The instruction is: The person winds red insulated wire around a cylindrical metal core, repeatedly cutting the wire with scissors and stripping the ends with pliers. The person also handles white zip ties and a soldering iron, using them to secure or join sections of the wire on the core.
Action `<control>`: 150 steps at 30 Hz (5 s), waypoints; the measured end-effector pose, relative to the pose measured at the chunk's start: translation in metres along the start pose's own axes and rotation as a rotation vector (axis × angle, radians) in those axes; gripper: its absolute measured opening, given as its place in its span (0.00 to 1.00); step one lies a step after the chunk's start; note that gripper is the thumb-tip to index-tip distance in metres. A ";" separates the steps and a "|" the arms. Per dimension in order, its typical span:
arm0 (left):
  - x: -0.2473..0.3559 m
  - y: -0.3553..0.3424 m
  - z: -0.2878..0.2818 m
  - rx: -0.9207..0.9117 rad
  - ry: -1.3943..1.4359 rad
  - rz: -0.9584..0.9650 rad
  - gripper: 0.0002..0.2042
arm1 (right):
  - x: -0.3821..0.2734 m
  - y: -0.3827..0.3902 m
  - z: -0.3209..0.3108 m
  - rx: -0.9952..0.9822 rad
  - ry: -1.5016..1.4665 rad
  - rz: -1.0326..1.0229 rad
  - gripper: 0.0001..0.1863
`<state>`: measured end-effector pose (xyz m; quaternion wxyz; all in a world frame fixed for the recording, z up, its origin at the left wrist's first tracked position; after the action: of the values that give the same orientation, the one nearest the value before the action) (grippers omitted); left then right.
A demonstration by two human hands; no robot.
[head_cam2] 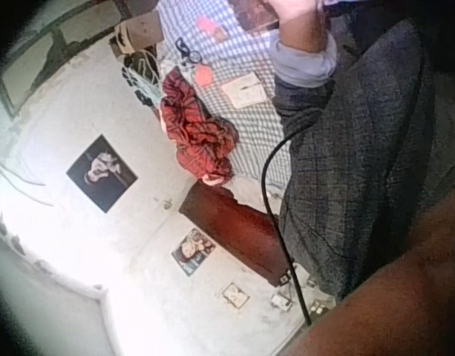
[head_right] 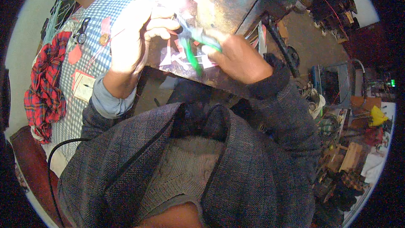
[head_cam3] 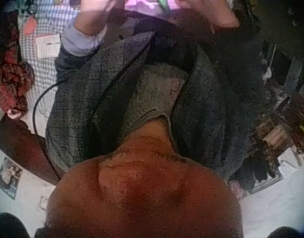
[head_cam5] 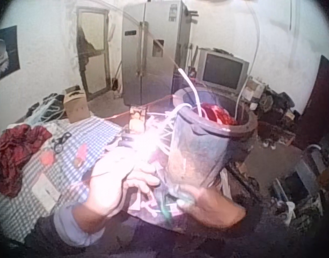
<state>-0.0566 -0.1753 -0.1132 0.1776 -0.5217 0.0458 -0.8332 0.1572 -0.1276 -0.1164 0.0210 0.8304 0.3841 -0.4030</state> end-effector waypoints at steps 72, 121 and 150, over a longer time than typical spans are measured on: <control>-0.138 0.061 -0.018 -0.189 -0.029 -0.817 0.15 | 0.006 0.022 0.055 0.236 0.153 0.045 0.09; -0.096 -0.021 -0.133 0.366 -0.038 -0.349 0.23 | 0.070 0.077 0.112 0.292 -1.157 0.899 0.11; -0.055 -0.057 -0.098 0.114 -0.417 -0.323 0.13 | 0.028 0.077 0.122 -0.146 -0.875 0.770 0.09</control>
<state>-0.1357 -0.1136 -0.1896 0.0773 -0.6716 -0.1227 -0.7266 0.1383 -0.2066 -0.2391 0.3795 0.6630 0.0374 -0.6442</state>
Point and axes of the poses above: each hand's wrist, its own y-axis away from the middle knuckle, its own z-axis out of the palm, x = y × z, the point moved 6 cm from there along -y, towards the middle knuckle, and after that the axes turned 13 degrees about x, right-handed, at the moved point
